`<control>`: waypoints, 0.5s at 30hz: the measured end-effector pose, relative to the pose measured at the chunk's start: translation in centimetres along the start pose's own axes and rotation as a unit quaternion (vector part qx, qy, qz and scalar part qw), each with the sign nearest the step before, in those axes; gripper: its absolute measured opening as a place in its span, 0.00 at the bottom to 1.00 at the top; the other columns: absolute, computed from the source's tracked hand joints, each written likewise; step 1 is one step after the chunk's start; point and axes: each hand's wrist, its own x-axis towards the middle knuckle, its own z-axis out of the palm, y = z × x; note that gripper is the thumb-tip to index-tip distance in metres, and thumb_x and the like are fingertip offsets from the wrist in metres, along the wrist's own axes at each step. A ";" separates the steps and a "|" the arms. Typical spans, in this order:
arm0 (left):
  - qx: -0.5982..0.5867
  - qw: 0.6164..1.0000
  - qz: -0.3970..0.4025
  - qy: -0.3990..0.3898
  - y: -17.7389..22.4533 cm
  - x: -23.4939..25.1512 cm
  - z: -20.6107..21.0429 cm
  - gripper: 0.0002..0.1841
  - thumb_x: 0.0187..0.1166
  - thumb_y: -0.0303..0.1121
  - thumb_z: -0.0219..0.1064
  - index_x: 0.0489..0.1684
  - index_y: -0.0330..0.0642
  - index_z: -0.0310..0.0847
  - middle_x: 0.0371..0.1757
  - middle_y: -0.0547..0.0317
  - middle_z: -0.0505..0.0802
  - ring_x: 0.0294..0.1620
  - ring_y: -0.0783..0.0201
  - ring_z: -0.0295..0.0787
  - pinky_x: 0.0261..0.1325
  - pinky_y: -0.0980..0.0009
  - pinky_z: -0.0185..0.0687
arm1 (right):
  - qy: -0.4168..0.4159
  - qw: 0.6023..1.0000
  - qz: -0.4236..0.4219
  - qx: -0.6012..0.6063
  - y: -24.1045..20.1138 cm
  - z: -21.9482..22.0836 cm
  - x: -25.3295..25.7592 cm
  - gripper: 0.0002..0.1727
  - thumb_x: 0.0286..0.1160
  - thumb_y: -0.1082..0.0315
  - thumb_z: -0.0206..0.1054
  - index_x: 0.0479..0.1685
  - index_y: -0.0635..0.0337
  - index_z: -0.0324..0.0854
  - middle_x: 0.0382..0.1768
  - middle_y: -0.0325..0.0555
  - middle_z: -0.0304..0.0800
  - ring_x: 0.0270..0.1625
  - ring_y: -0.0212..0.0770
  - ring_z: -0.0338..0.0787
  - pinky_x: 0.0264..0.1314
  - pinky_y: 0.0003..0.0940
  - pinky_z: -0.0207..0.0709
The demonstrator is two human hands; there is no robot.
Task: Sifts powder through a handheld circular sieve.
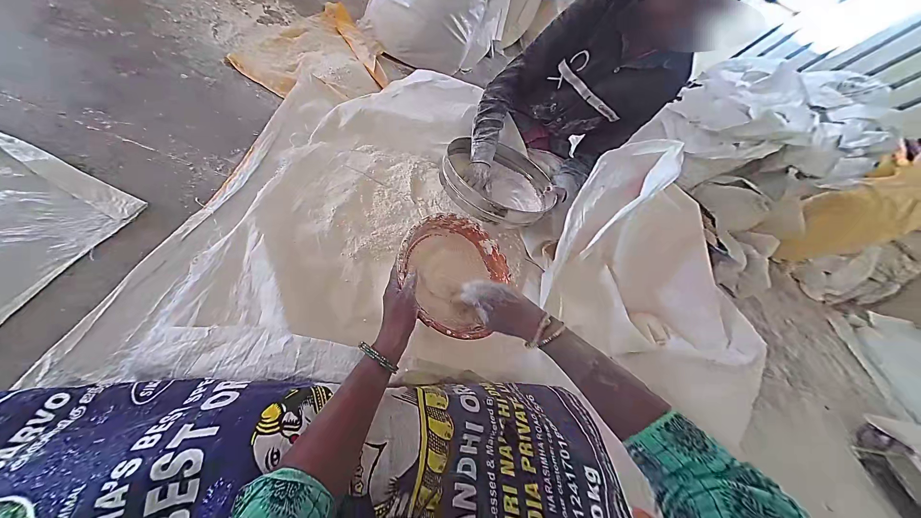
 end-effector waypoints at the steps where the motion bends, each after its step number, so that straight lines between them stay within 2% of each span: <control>1: -0.007 1.000 -0.004 -0.012 0.0 -0.2 0.0 0.29 0.94 0.35 0.45 0.92 0.34 0.48 0.88 0.37 0.64 0.85 0.55 0.65 0.83 0.59 0.64 | 0.065 0.997 -0.034 -0.017 0.1 -0.1 0.7 0.20 0.80 0.80 0.53 0.65 0.70 0.84 0.70 0.66 0.84 0.78 0.64 0.79 0.85 0.57 0.65; 3: -0.008 1.000 -0.010 -0.029 -0.1 -0.8 0.2 0.28 0.94 0.33 0.45 0.91 0.34 0.50 0.86 0.37 0.67 0.82 0.57 0.69 0.80 0.62 0.67 | 0.109 0.988 -0.088 -0.062 -0.2 -0.7 3.3 0.22 0.78 0.83 0.54 0.69 0.69 0.82 0.74 0.65 0.82 0.82 0.64 0.75 0.88 0.57 0.60; 5: 0.002 0.999 -0.021 -0.036 -0.3 -1.2 0.2 0.28 0.94 0.33 0.45 0.91 0.34 0.50 0.86 0.37 0.68 0.81 0.57 0.70 0.79 0.61 0.67 | 0.109 0.984 -0.093 -0.108 -0.1 -1.3 5.9 0.22 0.80 0.82 0.55 0.71 0.70 0.81 0.74 0.65 0.82 0.81 0.64 0.77 0.85 0.58 0.63; 7: -0.007 0.999 -0.035 -0.026 -0.2 -1.1 -0.1 0.28 0.93 0.33 0.46 0.92 0.36 0.49 0.87 0.38 0.66 0.82 0.57 0.69 0.79 0.60 0.67 | 0.091 0.989 -0.049 -0.109 1.1 -1.5 7.5 0.22 0.79 0.81 0.59 0.72 0.70 0.80 0.72 0.66 0.82 0.76 0.66 0.81 0.75 0.60 0.72; 8: -0.019 0.999 -0.041 -0.009 0.0 -0.9 -0.2 0.28 0.93 0.33 0.46 0.91 0.36 0.50 0.86 0.38 0.68 0.79 0.57 0.72 0.76 0.60 0.71 | 0.063 0.993 0.001 -0.097 1.8 -1.7 7.7 0.23 0.79 0.80 0.60 0.74 0.69 0.78 0.73 0.66 0.80 0.75 0.66 0.80 0.72 0.61 0.74; 10: -0.041 0.997 -0.052 0.028 0.5 -0.5 0.0 0.27 0.93 0.33 0.48 0.90 0.38 0.53 0.82 0.38 0.72 0.74 0.56 0.76 0.69 0.59 0.76 | 0.018 0.993 0.101 -0.050 2.9 -1.7 7.1 0.24 0.82 0.79 0.59 0.77 0.70 0.75 0.74 0.67 0.78 0.76 0.67 0.79 0.75 0.61 0.72; 11: -0.054 0.996 -0.060 0.034 0.7 -0.4 0.0 0.27 0.94 0.33 0.47 0.91 0.39 0.52 0.84 0.39 0.70 0.76 0.56 0.75 0.71 0.59 0.74 | -0.014 0.990 0.138 -0.021 2.8 -1.8 6.4 0.23 0.84 0.78 0.56 0.78 0.71 0.72 0.75 0.70 0.76 0.79 0.67 0.76 0.80 0.60 0.68; 12: -0.062 0.994 -0.076 0.046 0.7 -0.2 0.1 0.27 0.94 0.34 0.47 0.91 0.41 0.52 0.83 0.39 0.71 0.74 0.55 0.77 0.68 0.58 0.77 | -0.054 0.986 0.155 0.006 2.3 -2.1 5.5 0.25 0.86 0.78 0.53 0.82 0.72 0.67 0.78 0.71 0.73 0.83 0.67 0.72 0.85 0.59 0.62; 14: -0.070 0.987 -0.127 0.066 0.5 0.2 0.1 0.27 0.94 0.39 0.47 0.93 0.50 0.51 0.79 0.36 0.74 0.64 0.47 0.83 0.52 0.51 0.85 | -0.083 0.985 0.128 0.074 0.8 -2.1 4.0 0.26 0.84 0.79 0.52 0.83 0.73 0.65 0.79 0.72 0.73 0.84 0.65 0.71 0.87 0.56 0.59; 15: -0.067 0.985 -0.146 0.062 0.3 0.2 0.0 0.28 0.94 0.40 0.47 0.93 0.52 0.48 0.78 0.35 0.74 0.62 0.43 0.84 0.48 0.48 0.85 | -0.071 0.984 0.102 0.125 0.2 -1.7 3.4 0.27 0.82 0.81 0.52 0.82 0.73 0.66 0.78 0.72 0.73 0.84 0.64 0.71 0.87 0.55 0.59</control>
